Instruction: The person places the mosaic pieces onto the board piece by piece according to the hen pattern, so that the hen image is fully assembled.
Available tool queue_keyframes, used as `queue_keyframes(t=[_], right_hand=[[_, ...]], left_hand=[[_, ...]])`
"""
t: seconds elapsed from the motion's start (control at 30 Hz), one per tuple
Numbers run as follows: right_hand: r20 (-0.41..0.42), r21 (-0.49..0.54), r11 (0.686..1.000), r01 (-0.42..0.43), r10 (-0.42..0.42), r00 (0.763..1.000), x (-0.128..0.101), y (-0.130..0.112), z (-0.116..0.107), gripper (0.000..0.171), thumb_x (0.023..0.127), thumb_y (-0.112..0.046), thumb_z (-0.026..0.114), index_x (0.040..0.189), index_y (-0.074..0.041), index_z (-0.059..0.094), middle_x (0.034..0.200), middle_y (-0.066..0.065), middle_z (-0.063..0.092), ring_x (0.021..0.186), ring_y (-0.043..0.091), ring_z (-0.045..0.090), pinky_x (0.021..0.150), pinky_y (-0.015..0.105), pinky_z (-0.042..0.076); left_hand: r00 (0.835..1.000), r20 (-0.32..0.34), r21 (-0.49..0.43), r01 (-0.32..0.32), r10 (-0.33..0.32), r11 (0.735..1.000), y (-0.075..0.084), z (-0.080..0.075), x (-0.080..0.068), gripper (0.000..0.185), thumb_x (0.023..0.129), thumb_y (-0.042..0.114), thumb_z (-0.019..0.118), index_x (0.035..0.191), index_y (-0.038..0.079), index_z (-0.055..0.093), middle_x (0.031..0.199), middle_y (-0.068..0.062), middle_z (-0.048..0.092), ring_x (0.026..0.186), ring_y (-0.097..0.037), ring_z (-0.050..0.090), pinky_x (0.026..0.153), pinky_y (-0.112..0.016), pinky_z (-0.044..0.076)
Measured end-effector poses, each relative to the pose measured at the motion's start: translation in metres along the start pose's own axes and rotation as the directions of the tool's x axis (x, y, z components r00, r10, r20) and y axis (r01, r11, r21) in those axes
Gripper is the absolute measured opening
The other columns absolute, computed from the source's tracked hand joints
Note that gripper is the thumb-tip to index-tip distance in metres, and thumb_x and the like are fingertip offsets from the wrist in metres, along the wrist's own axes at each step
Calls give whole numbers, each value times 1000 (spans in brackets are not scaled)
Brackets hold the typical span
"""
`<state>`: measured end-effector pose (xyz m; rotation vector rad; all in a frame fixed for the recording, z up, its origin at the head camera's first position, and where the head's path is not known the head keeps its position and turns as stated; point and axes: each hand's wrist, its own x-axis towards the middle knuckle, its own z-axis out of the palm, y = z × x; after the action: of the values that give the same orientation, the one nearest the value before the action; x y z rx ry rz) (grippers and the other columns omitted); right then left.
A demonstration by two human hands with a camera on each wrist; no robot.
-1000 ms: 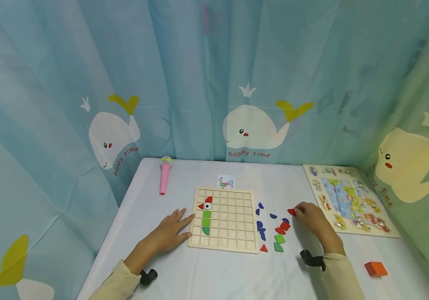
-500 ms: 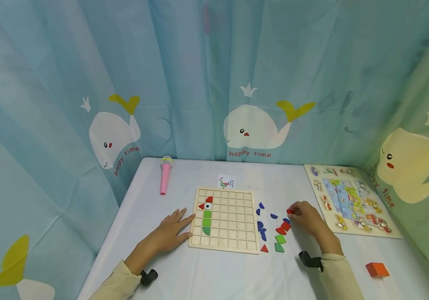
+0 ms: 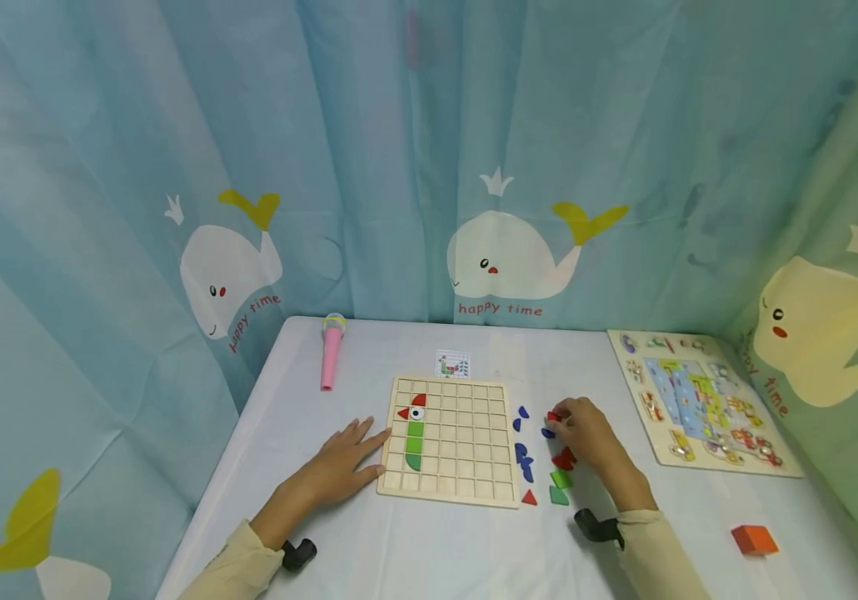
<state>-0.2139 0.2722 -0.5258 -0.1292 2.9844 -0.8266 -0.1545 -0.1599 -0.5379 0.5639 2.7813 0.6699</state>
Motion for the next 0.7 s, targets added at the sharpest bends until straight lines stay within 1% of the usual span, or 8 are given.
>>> queue_keyframes(t=[0.07, 0.17, 0.27, 0.43, 0.53, 0.57, 0.63, 0.7], right_hand=[[2, 6, 1000, 28, -28, 1000, -4, -20, 7, 27, 99, -12, 74, 118, 6, 67, 108, 19, 62, 96, 30, 64, 84, 47, 61], [8, 24, 991, 135, -135, 991, -11, -50, 19, 22, 98, -8, 74, 116, 3, 67, 107, 14, 63, 97, 28, 65, 85, 46, 60], [24, 50, 971, 235, -236, 971, -15, -80, 34, 17, 96, -4, 76, 110, 1, 68, 103, 10, 62, 95, 24, 66, 82, 42, 60], [50, 46, 941, 335, -337, 940, -20, -121, 60, 17, 93, -3, 79, 107, -2, 69, 100, 5, 62, 95, 20, 66, 83, 38, 60], [62, 32, 919, 393, -394, 917, -22, -137, 72, 19, 93, -4, 80, 108, -4, 68, 100, 5, 63, 94, 18, 64, 83, 36, 60], [59, 25, 908, 419, -420, 906, -23, -140, 76, 20, 92, -3, 81, 107, -4, 67, 100, 6, 63, 92, 18, 63, 82, 36, 60], [65, 19, 893, 450, -451, 890, -24, -144, 83, 18, 92, -4, 81, 105, -5, 68, 98, 5, 63, 89, 15, 60, 80, 34, 59], [60, -5, 872, 490, -489, 870, -24, -145, 88, 16, 91, -3, 82, 100, -6, 68, 94, 4, 63, 85, 13, 56, 78, 32, 57]], left_hand=[[1000, 1, -2, 0, 0, 1000, 1, 0, 0, 61, 107, 38, 62, 162, 20, 45, 171, -18, 32, 159, -45, 24, 126, -66, 23], [1000, 3, 18, 6, -6, 1000, 0, 1, 1, 61, 107, 40, 62, 163, 22, 44, 171, -17, 32, 159, -44, 24, 126, -65, 24], [1000, 5, 29, 13, -14, 999, -2, 2, 1, 61, 107, 42, 61, 163, 23, 44, 171, -16, 32, 160, -43, 24, 127, -64, 24], [1000, 7, 34, 17, -17, 999, -5, 4, 2, 61, 107, 42, 61, 163, 24, 44, 171, -16, 32, 160, -43, 24, 126, -64, 24], [1000, 9, 32, 12, -13, 999, -6, 4, 2, 61, 107, 42, 60, 163, 24, 44, 171, -16, 32, 160, -43, 24, 127, -64, 24], [1000, 9, 30, 10, -10, 1000, -5, 4, 2, 61, 107, 42, 60, 163, 23, 44, 171, -16, 32, 160, -44, 24, 127, -64, 24], [1000, 8, 24, 6, -6, 1000, -5, 4, 2, 61, 107, 42, 60, 163, 23, 44, 171, -17, 32, 160, -44, 24, 127, -64, 23], [1000, 9, 20, 3, -3, 1000, -5, 4, 2, 61, 107, 41, 60, 163, 23, 44, 171, -17, 32, 160, -44, 24, 127, -64, 23]])
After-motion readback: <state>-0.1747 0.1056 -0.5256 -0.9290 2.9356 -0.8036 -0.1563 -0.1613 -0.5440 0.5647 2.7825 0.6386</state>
